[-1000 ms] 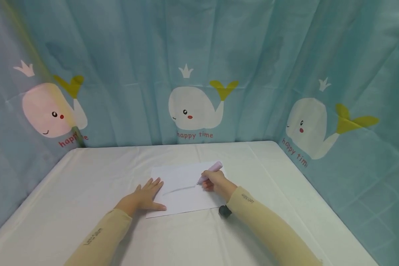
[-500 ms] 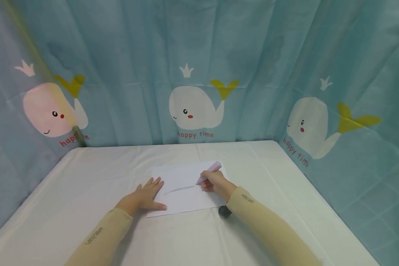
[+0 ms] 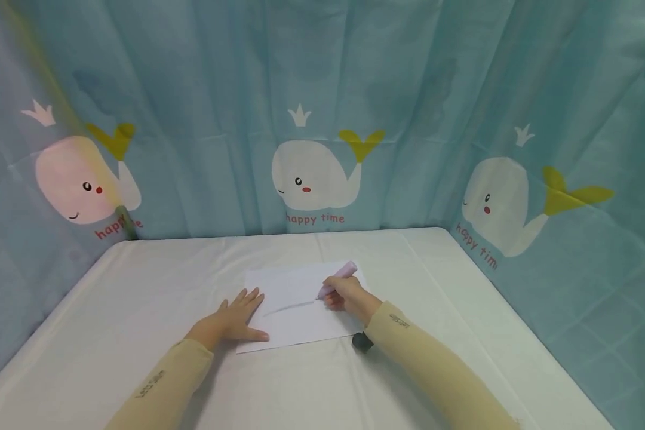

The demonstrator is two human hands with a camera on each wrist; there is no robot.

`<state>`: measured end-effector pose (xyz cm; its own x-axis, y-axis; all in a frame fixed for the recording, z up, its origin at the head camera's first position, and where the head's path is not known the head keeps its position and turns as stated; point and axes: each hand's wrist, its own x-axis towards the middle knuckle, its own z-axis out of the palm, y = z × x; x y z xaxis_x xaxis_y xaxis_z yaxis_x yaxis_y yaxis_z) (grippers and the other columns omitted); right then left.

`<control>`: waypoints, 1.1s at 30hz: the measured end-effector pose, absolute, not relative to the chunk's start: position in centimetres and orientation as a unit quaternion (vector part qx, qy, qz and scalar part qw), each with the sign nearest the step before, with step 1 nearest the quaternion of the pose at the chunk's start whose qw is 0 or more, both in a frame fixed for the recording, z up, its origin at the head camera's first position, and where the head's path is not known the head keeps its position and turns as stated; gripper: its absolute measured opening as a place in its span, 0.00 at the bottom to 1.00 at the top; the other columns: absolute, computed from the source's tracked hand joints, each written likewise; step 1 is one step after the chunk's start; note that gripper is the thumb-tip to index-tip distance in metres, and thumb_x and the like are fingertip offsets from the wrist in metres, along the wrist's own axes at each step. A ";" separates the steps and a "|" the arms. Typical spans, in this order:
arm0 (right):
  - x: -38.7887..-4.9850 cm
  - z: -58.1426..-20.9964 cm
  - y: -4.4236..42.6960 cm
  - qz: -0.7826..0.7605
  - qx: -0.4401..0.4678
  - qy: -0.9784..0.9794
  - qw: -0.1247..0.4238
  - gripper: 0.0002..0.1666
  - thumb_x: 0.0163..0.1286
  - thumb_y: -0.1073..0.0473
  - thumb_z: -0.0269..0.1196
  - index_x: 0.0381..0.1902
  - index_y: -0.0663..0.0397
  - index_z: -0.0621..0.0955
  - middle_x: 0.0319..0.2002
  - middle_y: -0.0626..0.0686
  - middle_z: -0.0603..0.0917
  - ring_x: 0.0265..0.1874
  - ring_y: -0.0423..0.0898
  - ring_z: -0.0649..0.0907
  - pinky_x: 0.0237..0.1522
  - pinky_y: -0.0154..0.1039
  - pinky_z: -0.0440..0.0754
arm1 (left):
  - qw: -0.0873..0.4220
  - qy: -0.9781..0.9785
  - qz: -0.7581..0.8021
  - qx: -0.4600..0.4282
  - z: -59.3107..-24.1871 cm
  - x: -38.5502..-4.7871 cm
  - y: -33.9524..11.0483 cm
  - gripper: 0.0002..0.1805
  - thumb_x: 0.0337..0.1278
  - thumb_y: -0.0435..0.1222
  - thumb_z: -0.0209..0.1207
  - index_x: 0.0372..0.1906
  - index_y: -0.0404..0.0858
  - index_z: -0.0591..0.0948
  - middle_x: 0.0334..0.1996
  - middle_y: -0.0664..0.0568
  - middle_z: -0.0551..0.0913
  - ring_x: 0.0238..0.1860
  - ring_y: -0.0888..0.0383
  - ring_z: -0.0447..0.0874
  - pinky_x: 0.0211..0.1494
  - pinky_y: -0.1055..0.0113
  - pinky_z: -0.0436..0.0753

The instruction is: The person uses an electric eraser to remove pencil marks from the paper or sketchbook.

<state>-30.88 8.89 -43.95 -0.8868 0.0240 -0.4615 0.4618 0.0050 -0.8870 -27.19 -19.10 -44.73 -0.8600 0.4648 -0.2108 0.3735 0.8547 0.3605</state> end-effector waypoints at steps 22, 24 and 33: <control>-30.8 -43.9 8.4 -0.684 0.178 0.690 0.155 0.11 0.63 0.63 0.62 0.39 0.66 0.75 0.17 0.53 0.78 0.12 0.40 0.76 0.19 0.32 0.78 | 0.150 0.951 0.157 0.218 -44.4 -27.0 -19.3 0.60 0.46 0.63 0.66 0.73 0.29 0.55 0.75 0.33 0.47 0.74 0.32 0.39 0.66 0.28 0.41; -30.8 -44.0 8.4 -0.686 0.180 0.688 0.155 0.11 0.63 0.63 0.62 0.40 0.67 0.75 0.17 0.53 0.78 0.12 0.41 0.76 0.19 0.32 0.78 | 0.150 0.951 0.157 0.218 -44.4 -27.0 -19.4 0.59 0.46 0.62 0.66 0.73 0.28 0.56 0.74 0.32 0.48 0.74 0.32 0.39 0.65 0.28 0.41; -30.9 -44.0 8.6 -0.688 0.178 0.685 0.158 0.10 0.63 0.64 0.61 0.38 0.66 0.76 0.16 0.53 0.77 0.12 0.41 0.76 0.19 0.32 0.78 | 0.146 0.952 0.155 0.220 -44.3 -26.9 -19.1 0.59 0.45 0.62 0.66 0.73 0.28 0.56 0.74 0.32 0.48 0.73 0.31 0.39 0.65 0.27 0.42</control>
